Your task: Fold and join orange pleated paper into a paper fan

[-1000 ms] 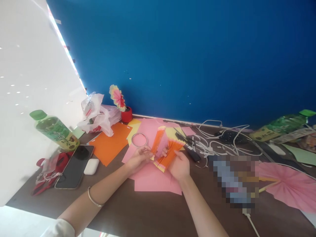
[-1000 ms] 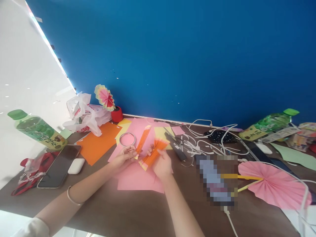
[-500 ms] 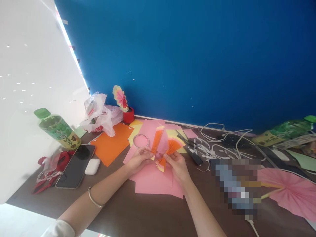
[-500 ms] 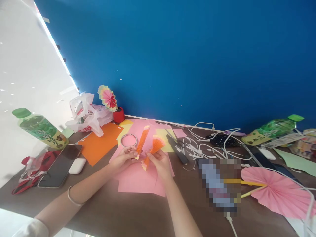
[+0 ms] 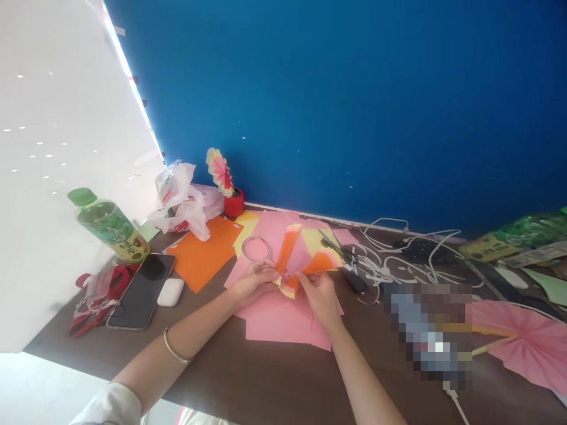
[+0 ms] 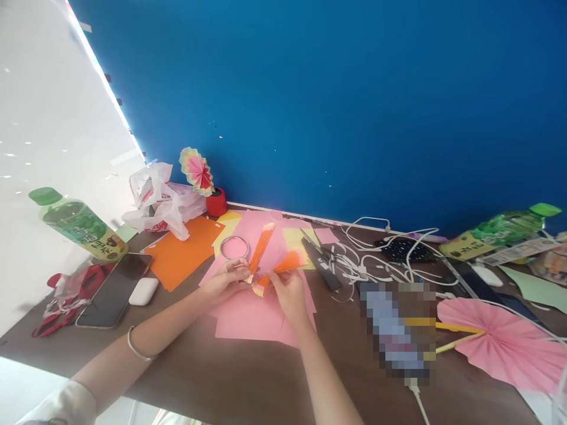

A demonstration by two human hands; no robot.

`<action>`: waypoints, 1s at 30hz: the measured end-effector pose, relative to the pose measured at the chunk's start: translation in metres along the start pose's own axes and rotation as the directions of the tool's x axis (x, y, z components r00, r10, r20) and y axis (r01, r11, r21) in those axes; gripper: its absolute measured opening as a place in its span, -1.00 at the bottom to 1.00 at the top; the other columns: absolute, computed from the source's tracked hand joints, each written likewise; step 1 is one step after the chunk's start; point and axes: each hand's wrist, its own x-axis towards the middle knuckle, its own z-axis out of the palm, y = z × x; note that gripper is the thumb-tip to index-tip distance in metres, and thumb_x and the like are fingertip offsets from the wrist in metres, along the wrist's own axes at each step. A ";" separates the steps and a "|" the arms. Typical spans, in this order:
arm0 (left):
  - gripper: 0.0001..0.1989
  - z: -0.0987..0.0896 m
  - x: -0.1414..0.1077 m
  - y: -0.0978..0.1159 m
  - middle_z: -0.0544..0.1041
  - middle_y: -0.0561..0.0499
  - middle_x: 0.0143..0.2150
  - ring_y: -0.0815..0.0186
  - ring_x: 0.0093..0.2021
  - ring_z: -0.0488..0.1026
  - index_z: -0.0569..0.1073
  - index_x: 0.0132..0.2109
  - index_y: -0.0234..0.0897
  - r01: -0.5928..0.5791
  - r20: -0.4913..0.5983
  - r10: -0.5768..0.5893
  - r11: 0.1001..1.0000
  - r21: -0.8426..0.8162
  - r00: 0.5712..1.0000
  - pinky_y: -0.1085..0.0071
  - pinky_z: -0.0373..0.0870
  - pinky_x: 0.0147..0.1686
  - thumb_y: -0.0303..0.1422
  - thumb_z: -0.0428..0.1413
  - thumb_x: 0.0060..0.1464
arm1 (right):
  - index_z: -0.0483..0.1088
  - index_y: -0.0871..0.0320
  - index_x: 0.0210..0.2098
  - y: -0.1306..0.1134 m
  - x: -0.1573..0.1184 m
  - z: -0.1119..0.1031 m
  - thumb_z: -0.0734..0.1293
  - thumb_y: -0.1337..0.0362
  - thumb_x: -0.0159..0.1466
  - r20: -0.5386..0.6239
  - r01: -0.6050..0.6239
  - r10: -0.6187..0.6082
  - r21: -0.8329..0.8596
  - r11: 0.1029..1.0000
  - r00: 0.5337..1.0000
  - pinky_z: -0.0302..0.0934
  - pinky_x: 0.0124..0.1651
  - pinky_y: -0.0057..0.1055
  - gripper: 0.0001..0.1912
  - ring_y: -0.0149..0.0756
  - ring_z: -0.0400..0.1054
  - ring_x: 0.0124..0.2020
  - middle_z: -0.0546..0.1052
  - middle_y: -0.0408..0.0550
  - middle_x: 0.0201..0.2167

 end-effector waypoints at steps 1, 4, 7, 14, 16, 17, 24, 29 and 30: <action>-0.77 -0.001 0.001 0.000 0.47 0.01 -0.40 0.27 -0.25 0.45 0.33 -0.34 -0.30 -0.001 -0.007 0.001 1.000 -0.003 1.000 0.30 0.34 -0.21 -0.47 0.24 -0.15 | 0.30 0.15 -0.44 0.000 0.000 0.000 0.39 0.08 0.03 0.019 -0.020 0.020 -0.009 1.000 1.000 0.24 -0.57 -0.42 -0.71 -0.32 0.36 -0.65 0.48 -0.14 -0.62; -0.76 -0.003 0.002 -0.001 0.49 -0.01 -0.36 0.28 -0.26 0.46 0.33 -0.34 -0.30 0.001 -0.025 -0.001 1.000 -0.003 1.000 0.30 0.32 -0.18 -0.47 0.25 -0.17 | 0.28 0.15 -0.45 -0.002 -0.001 -0.001 0.39 0.07 0.03 0.079 -0.082 0.081 0.016 0.996 0.994 0.13 -0.71 -0.45 -0.70 -0.38 0.23 -0.79 0.38 -0.23 -0.74; -0.75 -0.005 0.003 -0.001 0.49 0.01 -0.40 0.31 -0.30 0.46 0.34 -0.34 -0.30 0.002 -0.031 -0.002 1.000 -0.003 1.000 0.31 0.31 -0.17 -0.48 0.25 -0.19 | 0.34 0.15 -0.33 -0.006 -0.002 -0.001 0.45 0.11 -0.04 0.101 -0.111 0.101 0.100 0.989 0.990 0.30 -0.54 -0.40 -0.64 -0.34 0.37 -0.63 0.47 -0.18 -0.60; -0.77 -0.005 0.003 0.000 0.51 -0.03 -0.31 0.29 -0.27 0.46 0.35 -0.35 -0.31 0.006 -0.046 -0.008 0.999 -0.035 0.999 0.29 0.31 -0.16 -0.48 0.25 -0.19 | 0.46 0.13 -0.37 -0.008 -0.002 -0.004 0.45 0.12 -0.04 0.211 -0.145 0.115 0.130 0.981 0.971 0.33 -0.31 -0.32 -0.72 -0.22 0.42 -0.34 0.53 -0.04 -0.36; -0.77 -0.006 0.003 0.000 0.51 -0.03 -0.30 0.29 -0.26 0.46 0.36 -0.35 -0.30 0.003 -0.049 -0.005 0.999 -0.049 0.999 0.28 0.30 -0.14 -0.49 0.25 -0.19 | 0.47 0.12 -0.35 -0.006 0.000 -0.008 0.44 0.11 -0.02 0.190 -0.139 0.126 0.054 0.989 0.974 0.31 -0.29 -0.31 -0.72 -0.21 0.42 -0.33 0.54 -0.04 -0.35; -0.77 -0.006 0.003 0.001 0.51 -0.03 -0.30 0.30 -0.26 0.46 0.36 -0.35 -0.30 -0.002 -0.048 -0.001 0.998 -0.056 0.999 0.27 0.30 -0.13 -0.50 0.25 -0.19 | 0.47 0.11 -0.35 -0.005 0.000 -0.011 0.44 0.11 -0.03 0.171 -0.137 0.131 0.022 0.990 0.976 0.30 -0.27 -0.31 -0.71 -0.21 0.41 -0.31 0.53 -0.05 -0.34; -0.77 -0.007 0.003 0.001 0.51 -0.06 -0.29 0.28 -0.27 0.46 0.35 -0.35 -0.31 -0.023 -0.022 0.022 0.999 -0.031 1.000 0.25 0.31 -0.15 -0.48 0.24 -0.18 | 0.41 0.09 -0.37 -0.011 -0.001 -0.021 0.46 0.15 -0.04 0.295 -0.164 0.119 0.132 0.978 0.948 0.25 -0.13 -0.29 -0.73 -0.23 0.37 -0.23 0.49 -0.10 -0.34; -0.76 -0.005 0.001 0.000 0.49 0.00 -0.41 0.31 -0.30 0.45 0.36 -0.34 -0.31 0.011 0.013 -0.011 0.999 0.048 1.000 0.38 0.29 -0.27 -0.46 0.26 -0.19 | 0.40 0.10 -0.38 -0.016 -0.005 -0.024 0.42 0.14 0.03 0.342 -0.112 0.085 0.059 0.992 0.936 0.21 -0.07 -0.27 -0.78 -0.26 0.36 -0.24 0.47 -0.11 -0.37; -0.76 -0.004 0.001 0.000 0.48 0.02 -0.43 0.31 -0.30 0.45 0.37 -0.34 -0.31 0.017 0.012 -0.017 0.998 0.060 1.000 0.40 0.29 -0.29 -0.46 0.26 -0.20 | 0.39 0.10 -0.37 -0.016 -0.006 -0.024 0.41 0.13 0.04 0.345 -0.109 0.081 0.064 0.992 0.935 0.22 -0.08 -0.26 -0.78 -0.26 0.36 -0.25 0.47 -0.11 -0.38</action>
